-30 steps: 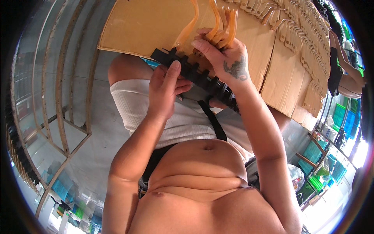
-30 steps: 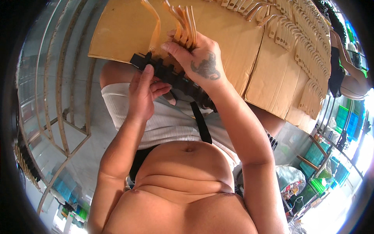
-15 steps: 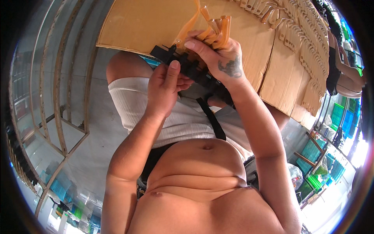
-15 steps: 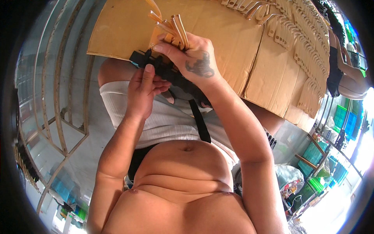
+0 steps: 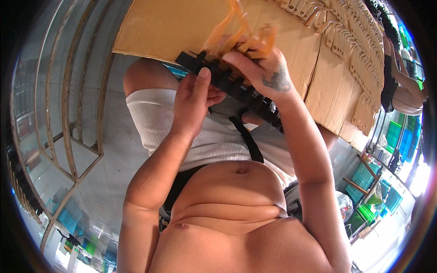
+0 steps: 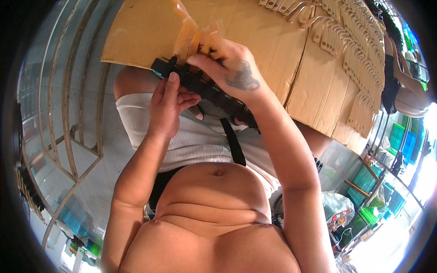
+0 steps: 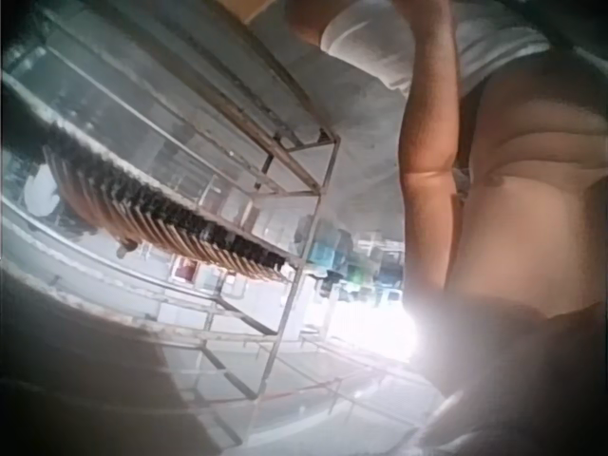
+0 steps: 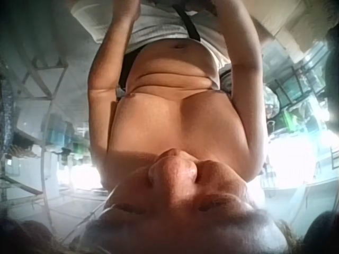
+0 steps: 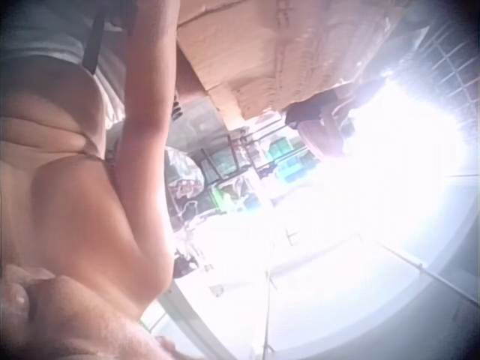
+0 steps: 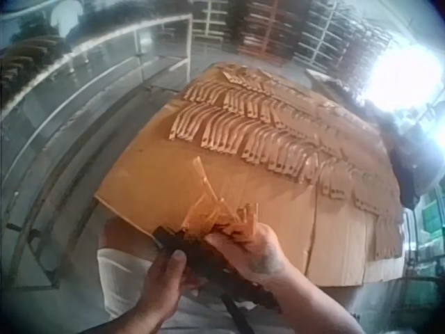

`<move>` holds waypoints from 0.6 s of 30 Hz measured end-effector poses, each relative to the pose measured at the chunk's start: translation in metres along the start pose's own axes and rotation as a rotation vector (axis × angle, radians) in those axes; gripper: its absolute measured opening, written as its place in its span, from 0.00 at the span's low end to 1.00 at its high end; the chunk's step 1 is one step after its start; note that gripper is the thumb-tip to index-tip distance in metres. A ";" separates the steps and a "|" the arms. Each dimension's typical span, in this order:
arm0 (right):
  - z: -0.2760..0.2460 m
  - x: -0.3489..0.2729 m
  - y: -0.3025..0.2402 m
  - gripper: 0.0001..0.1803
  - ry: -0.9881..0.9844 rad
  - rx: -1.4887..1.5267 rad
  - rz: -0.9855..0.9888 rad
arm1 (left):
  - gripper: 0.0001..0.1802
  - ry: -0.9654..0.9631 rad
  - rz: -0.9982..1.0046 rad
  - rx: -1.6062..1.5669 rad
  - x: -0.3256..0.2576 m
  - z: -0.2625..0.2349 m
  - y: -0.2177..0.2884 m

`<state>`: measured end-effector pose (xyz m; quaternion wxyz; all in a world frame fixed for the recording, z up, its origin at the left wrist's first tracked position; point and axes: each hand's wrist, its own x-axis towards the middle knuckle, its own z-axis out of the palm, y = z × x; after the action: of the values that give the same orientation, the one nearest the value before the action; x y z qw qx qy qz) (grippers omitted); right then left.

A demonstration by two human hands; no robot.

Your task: The person inserts clear plastic hooks into slots on a black plastic hanger base. They repeatedly pick up hooks from a cardboard sheet and attach them to the base, then place the assembled hanger onto a nearby rack.

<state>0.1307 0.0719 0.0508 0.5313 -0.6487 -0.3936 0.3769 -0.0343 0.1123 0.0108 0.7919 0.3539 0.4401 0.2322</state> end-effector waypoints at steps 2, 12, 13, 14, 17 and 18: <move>-0.009 -0.003 0.000 0.11 0.018 -0.082 -0.026 | 0.24 -0.048 -0.019 -0.049 -0.005 0.002 0.003; -0.010 -0.015 0.005 0.13 0.123 -0.192 -0.026 | 0.18 -0.108 -0.090 0.002 -0.010 0.010 -0.006; -0.011 -0.015 0.005 0.14 0.109 -0.189 -0.013 | 0.18 -0.104 -0.097 -0.003 -0.010 0.010 -0.006; -0.010 -0.014 0.005 0.14 0.092 -0.186 -0.002 | 0.17 -0.098 -0.102 -0.011 -0.011 0.009 -0.006; -0.012 -0.012 0.001 0.15 0.079 -0.214 0.025 | 0.16 -0.092 -0.098 -0.018 -0.010 0.008 -0.009; -0.012 -0.012 0.000 0.15 0.077 -0.224 0.025 | 0.16 -0.096 -0.099 -0.024 -0.009 0.008 -0.009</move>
<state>0.1371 0.0566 0.0539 0.4652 -0.7229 -0.4044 0.3121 -0.0320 0.0972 0.0115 0.8267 0.3331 0.4159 0.1806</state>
